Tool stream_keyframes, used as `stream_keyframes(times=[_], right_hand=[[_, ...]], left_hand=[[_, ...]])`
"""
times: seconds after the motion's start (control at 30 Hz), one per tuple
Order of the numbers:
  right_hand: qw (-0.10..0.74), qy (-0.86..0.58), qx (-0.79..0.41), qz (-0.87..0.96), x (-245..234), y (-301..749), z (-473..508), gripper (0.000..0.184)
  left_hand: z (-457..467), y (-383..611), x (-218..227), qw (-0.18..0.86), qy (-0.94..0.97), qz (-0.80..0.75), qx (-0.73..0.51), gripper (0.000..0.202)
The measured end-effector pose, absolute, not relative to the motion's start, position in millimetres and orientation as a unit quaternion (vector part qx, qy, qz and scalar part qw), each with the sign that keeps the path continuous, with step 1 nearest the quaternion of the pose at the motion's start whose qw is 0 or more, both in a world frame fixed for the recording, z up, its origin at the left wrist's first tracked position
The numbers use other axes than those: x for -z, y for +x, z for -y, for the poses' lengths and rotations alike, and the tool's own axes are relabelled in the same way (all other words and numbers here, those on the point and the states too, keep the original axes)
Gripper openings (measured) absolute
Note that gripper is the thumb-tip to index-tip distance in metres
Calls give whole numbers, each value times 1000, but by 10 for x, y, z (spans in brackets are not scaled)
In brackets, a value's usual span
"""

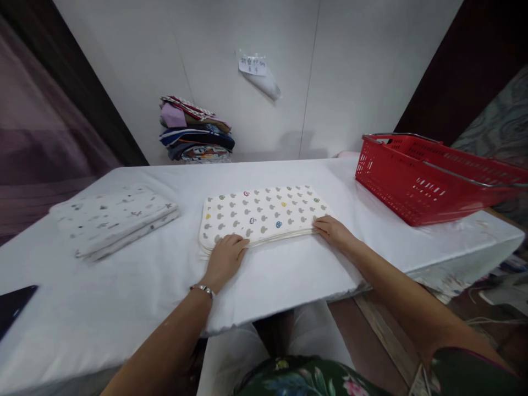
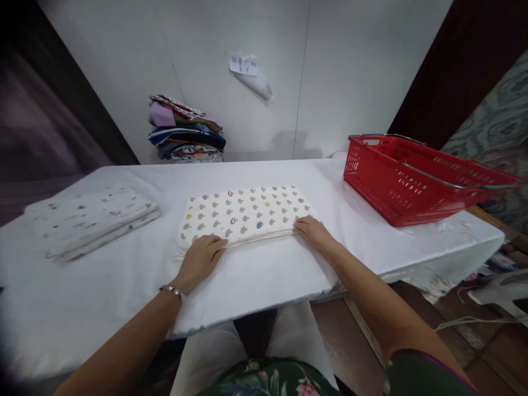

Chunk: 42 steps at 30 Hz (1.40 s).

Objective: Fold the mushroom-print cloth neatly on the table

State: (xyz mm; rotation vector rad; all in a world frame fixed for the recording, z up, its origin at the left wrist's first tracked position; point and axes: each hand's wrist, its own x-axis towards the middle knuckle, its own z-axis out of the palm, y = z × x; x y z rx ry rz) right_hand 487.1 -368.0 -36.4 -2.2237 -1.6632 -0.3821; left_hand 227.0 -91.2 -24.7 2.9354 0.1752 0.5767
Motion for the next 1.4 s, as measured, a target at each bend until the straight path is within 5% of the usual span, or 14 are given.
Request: stream_keyframes(times=[0.4, 1.23, 1.4], right_hand=[[235, -790, 66, 562, 292, 4935, 3681, 26], [-81, -784, 126, 603, 63, 4836, 3591, 22], [-88, -795, 133, 585, 68, 4826, 3633, 24]], left_hand=[[902, 2268, 252, 87, 974, -53, -204, 25], [895, 2279, 256, 84, 976, -57, -192, 27], [893, 2277, 259, 86, 976, -55, -195, 27]])
